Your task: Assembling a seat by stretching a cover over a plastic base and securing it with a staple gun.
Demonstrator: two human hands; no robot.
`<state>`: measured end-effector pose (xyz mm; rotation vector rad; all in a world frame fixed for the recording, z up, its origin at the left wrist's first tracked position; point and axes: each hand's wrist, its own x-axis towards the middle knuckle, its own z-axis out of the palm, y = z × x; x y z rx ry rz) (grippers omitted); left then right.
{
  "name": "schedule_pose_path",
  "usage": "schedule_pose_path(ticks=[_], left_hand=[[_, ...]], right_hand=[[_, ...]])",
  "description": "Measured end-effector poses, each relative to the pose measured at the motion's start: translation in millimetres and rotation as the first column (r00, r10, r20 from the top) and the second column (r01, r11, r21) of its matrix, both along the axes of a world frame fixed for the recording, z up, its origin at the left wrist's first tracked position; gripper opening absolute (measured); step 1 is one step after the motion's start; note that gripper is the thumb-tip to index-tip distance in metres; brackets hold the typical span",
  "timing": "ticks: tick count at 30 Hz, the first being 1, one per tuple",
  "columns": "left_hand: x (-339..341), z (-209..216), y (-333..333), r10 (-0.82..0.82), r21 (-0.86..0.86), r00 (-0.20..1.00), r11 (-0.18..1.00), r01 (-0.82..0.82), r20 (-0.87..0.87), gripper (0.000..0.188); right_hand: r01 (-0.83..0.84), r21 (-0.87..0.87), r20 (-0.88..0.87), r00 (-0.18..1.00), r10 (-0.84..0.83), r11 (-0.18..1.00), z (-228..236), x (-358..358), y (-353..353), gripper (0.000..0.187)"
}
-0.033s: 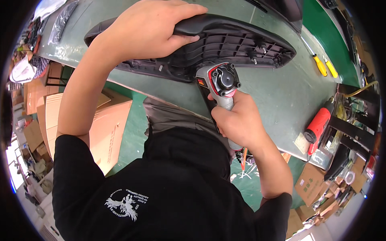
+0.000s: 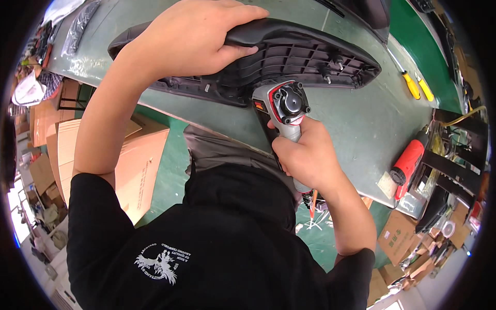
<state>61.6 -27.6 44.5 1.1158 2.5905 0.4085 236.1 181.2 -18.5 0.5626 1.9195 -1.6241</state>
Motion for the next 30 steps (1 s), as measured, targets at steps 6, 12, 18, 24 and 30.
schedule_pose_path(ticks=[6,12,18,24,30], left_hand=[[-4,-25,-15,-0.121,0.078,0.968,0.987,0.142,-0.221,0.037],[-7,-14,-11,-0.102,-0.016,0.989,0.995,0.101,-0.107,0.036],[-1,-10,-6,-0.076,-0.017,0.988,0.997,0.074,-0.136,0.039],[6,-42,-16,-0.051,0.155,0.916,0.980,0.122,-0.399,0.050],[-5,-37,-11,-0.081,0.140,0.922,0.980,0.143,-0.378,0.053]], right_hand=[[-0.075,0.099,0.044,0.997,0.071,0.992,8,-16,-5,0.026],[-0.154,0.153,0.089,0.986,0.141,0.976,15,-35,-2,0.024],[-0.291,0.243,0.147,0.954,0.261,0.925,22,-50,0,0.025],[-0.254,0.178,0.056,0.967,0.248,0.951,26,-43,14,0.031],[-0.084,0.241,0.018,0.996,0.082,0.967,40,-1,53,0.038]])
